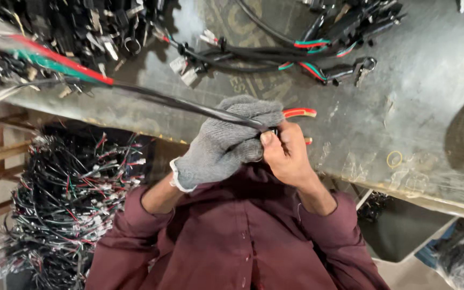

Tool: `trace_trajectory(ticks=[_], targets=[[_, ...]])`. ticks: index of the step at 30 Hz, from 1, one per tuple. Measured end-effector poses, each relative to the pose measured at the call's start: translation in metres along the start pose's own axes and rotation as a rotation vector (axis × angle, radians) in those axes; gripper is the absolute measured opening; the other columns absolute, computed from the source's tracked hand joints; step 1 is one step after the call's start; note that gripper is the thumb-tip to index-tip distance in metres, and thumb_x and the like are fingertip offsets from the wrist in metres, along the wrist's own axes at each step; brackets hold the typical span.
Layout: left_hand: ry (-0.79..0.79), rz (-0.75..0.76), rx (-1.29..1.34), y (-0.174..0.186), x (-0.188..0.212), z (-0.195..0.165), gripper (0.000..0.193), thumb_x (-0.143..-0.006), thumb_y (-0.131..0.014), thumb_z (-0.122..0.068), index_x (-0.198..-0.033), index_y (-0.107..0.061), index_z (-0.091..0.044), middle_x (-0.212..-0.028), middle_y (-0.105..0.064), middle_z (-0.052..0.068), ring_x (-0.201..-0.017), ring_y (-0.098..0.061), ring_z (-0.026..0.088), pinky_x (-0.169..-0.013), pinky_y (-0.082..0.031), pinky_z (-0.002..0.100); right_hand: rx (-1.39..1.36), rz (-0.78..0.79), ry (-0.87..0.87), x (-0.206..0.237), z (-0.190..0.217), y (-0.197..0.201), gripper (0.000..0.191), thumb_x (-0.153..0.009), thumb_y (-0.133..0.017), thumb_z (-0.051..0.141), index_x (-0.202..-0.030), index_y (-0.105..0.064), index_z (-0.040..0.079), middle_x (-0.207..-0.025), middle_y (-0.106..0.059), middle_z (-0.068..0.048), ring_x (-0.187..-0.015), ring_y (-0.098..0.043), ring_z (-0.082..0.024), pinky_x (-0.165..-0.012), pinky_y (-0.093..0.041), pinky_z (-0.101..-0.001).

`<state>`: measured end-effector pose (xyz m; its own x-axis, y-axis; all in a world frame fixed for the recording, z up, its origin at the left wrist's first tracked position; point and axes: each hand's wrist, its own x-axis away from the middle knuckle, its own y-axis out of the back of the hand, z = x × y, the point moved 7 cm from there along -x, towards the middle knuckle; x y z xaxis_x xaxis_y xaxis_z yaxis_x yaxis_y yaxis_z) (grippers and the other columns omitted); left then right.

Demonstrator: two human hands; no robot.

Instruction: The person picks up black cable harnesses from a workbench covered with wire bundles and uses red-handled pliers to strip insulation from the wire ends. They work through several harnesses one at a time, setting each processed cable back on the bench among the piles of finished wires.

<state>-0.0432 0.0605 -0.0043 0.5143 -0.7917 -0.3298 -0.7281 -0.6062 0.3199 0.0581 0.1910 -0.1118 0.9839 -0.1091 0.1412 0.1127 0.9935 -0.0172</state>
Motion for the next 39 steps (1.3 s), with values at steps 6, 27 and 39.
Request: trace_trajectory(ticks=[6,27,39], targets=[[0.001,0.047,0.332,0.001,0.010,-0.001,0.031,-0.090,-0.080,-0.023,-0.115,-0.074,-0.007,-0.124,-0.071,0.005,-0.132,-0.056,0.030,-0.117,-0.044,0.044,-0.485,0.496,-0.078,0.016,0.004,-0.026,0.052,-0.105,-0.056,0.035,-0.142,-0.046,0.000,-0.113,-0.062,0.000,-0.080,-0.055,-0.004,-0.068,-0.045,-0.0215],[0.303,-0.346,0.397,0.018,0.028,0.033,0.030,-0.111,-0.054,-0.011,-0.140,-0.053,-0.002,-0.122,-0.058,0.008,-0.095,-0.056,0.013,-0.085,-0.050,0.027,1.240,-0.138,0.353,-0.017,0.068,0.006,0.062,-0.078,-0.082,0.057,-0.118,-0.065,0.013,-0.119,-0.056,-0.011,-0.114,-0.053,-0.036,-0.099,-0.035,-0.0519],[0.494,-0.247,0.588,-0.011,0.027,-0.012,0.037,-0.107,-0.053,-0.011,-0.142,-0.049,-0.001,-0.106,-0.062,0.007,-0.087,-0.058,0.012,-0.078,-0.051,0.027,0.134,-0.126,0.145,-0.019,0.071,0.016,0.022,-0.086,-0.068,-0.004,-0.106,-0.062,0.003,-0.109,-0.067,-0.014,-0.103,-0.067,-0.030,-0.091,-0.054,-0.0379]])
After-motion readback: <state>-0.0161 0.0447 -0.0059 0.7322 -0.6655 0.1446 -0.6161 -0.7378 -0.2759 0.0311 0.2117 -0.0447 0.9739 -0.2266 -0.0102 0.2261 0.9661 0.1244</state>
